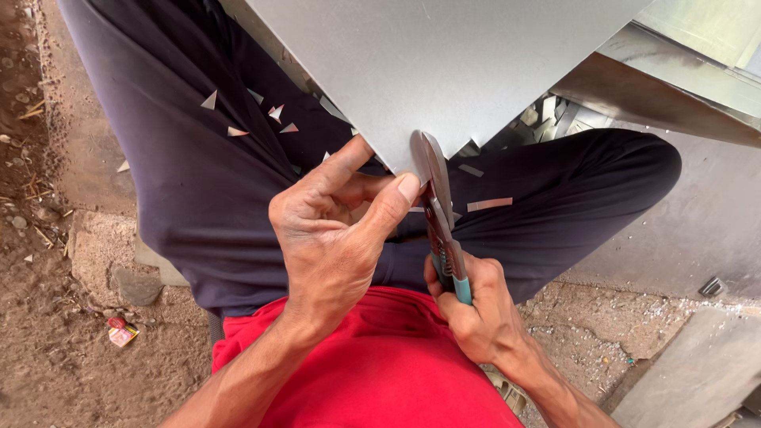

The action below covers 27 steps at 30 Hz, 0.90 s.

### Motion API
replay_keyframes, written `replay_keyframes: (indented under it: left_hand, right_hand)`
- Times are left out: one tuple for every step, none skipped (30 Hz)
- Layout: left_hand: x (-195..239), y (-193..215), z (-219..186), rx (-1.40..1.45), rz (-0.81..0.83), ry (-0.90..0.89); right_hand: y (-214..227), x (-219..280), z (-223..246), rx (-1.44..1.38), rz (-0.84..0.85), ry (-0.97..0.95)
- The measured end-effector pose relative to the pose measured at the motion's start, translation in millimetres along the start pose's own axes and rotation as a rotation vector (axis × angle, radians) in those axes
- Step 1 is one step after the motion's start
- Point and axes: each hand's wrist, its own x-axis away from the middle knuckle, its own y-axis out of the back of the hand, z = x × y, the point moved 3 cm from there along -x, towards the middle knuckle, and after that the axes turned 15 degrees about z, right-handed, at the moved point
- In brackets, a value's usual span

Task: The person cuts a piece of sheet metal using shears, removing a rectangular notch from one corner.

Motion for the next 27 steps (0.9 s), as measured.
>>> replay_keyframes:
  left_hand:
    - [1, 1, 1, 0.009, -0.001, 0.006]
    - [2, 2, 3, 0.018, -0.003, 0.012]
    - [2, 2, 4, 0.025, 0.002, 0.016]
    - [1, 2, 3, 0.087, 0.043, -0.031]
    - [-1, 4, 0, 0.148, 0.093, -0.079]
    - [-3, 3, -3, 0.208, 0.145, -0.126]
    - [-7, -4, -4, 0.219, 0.179, -0.145]
    - [-10, -14, -5, 0.231, 0.213, -0.163]
    - [-12, -22, -7, 0.251, 0.225, -0.164]
    - [-14, -29, -11, 0.272, 0.237, -0.165]
    - [-18, -34, -14, 0.303, 0.239, -0.138]
    - [-20, -38, -17, 0.334, 0.241, -0.11]
    - [-21, -43, -21, 0.354, 0.252, -0.119]
    - [-22, -47, -23, 0.374, 0.264, -0.128]
    - [-22, -48, -25, 0.388, 0.272, -0.135]
    - [-21, -47, -28, 0.269, 0.307, -0.153]
    - [-22, -42, -32, 0.142, 0.343, -0.173]
    - [-22, -39, -34, 0.015, 0.377, -0.192]
    - [-21, -36, -37, -0.311, 0.323, -0.333]
    - [-20, -34, -39, -0.637, 0.262, -0.473]
    - [-16, -33, -39, -0.961, 0.191, -0.608]
    - [-15, -29, -36, -1.001, 0.165, -0.61]
    - [-15, -25, -33, -1.039, 0.138, -0.616]
    - [-16, -23, -33, -1.076, 0.111, -0.622]
    - [-26, -21, -38, -0.783, 0.177, -0.376]
    - [-37, -23, -45, -0.487, 0.239, -0.13]
    - [-41, -24, -44, -0.19, 0.291, 0.111]
  right_hand:
    - [-1, -1, -1, 0.012, -0.017, 0.001]
    - [-2, 0, -1, -0.034, -0.003, 0.014]
    - [-2, 2, -2, -0.082, 0.005, 0.031]
    - [-2, 4, -4, -0.13, 0.014, 0.048]
    - [-2, 6, -7, -0.099, 0.019, 0.06]
    - [-3, 10, -12, -0.068, 0.022, 0.072]
    - [-3, 17, -19, -0.037, 0.016, 0.074]
    - [-6, 23, -29, -0.089, -0.007, 0.083]
    - [-10, 27, -39, -0.134, -0.016, 0.099]
    - [-15, 31, -49, -0.18, -0.025, 0.115]
    - [-18, 33, -60, -0.215, -0.049, 0.081]
    - [-20, 36, -71, -0.252, -0.072, 0.046]
    - [-23, 40, -82, -0.291, -0.103, 0.008]
    - [-26, 44, -90, -0.325, -0.133, 0.016]
    - [-31, 46, -97, -0.363, -0.158, 0.026]
    - [-35, 49, -103, -0.401, -0.182, 0.036]
    - [-39, 51, -107, -0.411, -0.193, 0.049]
    - [-41, 53, -111, -0.422, -0.204, 0.062]
    - [-43, 55, -113, -0.436, -0.214, 0.073]
    - [-44, 54, -116, -0.456, -0.219, 0.09]
    - [-45, 55, -118, -0.476, -0.22, 0.101]
    - [-47, 56, -120, -0.495, -0.221, 0.113]
    - [-47, 56, -123, -0.492, -0.234, 0.113]
    - [-47, 57, -125, -0.489, -0.248, 0.114]
    - [-48, 59, -128, -0.484, -0.26, 0.109]
    - [-50, 61, -131, -0.507, -0.271, 0.123]
    - [-51, 61, -134, -0.528, -0.28, 0.14]
